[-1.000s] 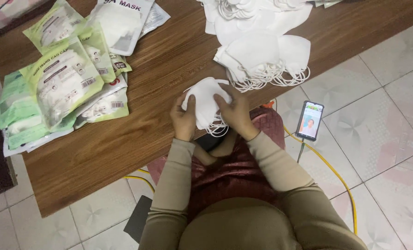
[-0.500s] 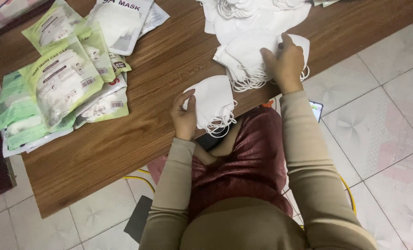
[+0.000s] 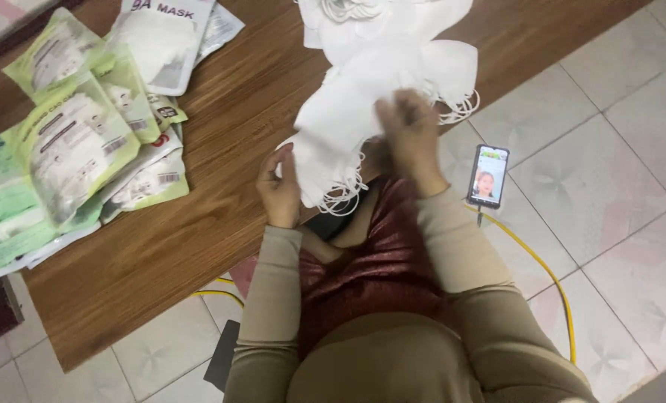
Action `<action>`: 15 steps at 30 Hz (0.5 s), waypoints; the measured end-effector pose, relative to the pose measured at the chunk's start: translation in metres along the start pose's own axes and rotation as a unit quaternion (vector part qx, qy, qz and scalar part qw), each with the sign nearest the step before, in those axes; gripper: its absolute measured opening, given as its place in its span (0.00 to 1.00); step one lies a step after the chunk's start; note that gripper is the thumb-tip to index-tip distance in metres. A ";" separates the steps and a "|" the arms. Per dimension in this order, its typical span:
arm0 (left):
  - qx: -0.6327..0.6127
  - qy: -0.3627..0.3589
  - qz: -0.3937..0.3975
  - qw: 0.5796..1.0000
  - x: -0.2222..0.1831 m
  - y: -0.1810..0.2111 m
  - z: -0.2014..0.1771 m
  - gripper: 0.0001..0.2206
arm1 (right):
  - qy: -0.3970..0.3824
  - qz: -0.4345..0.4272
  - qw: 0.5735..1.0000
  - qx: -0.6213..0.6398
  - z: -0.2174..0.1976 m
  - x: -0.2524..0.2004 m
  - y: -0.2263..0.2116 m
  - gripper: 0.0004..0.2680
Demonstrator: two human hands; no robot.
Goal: A person is manually inspecting, folding, and stacking white face masks at a packing station.
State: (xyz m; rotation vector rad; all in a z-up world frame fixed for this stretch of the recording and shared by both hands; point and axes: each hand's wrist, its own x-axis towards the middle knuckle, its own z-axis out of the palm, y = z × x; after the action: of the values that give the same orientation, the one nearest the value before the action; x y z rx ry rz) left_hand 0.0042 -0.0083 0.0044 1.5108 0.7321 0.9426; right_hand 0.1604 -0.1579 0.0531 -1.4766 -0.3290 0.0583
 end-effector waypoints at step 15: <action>-0.019 -0.007 0.015 1.000 -0.002 -0.005 -0.002 0.10 | -0.157 0.027 0.978 -0.137 0.013 -0.034 0.044 0.12</action>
State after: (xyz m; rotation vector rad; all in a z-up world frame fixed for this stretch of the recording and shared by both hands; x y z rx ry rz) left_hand 0.0019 -0.0080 -0.0010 1.4971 0.6797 0.9626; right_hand 0.1320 -0.1486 0.0046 -1.7527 -0.5694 0.3023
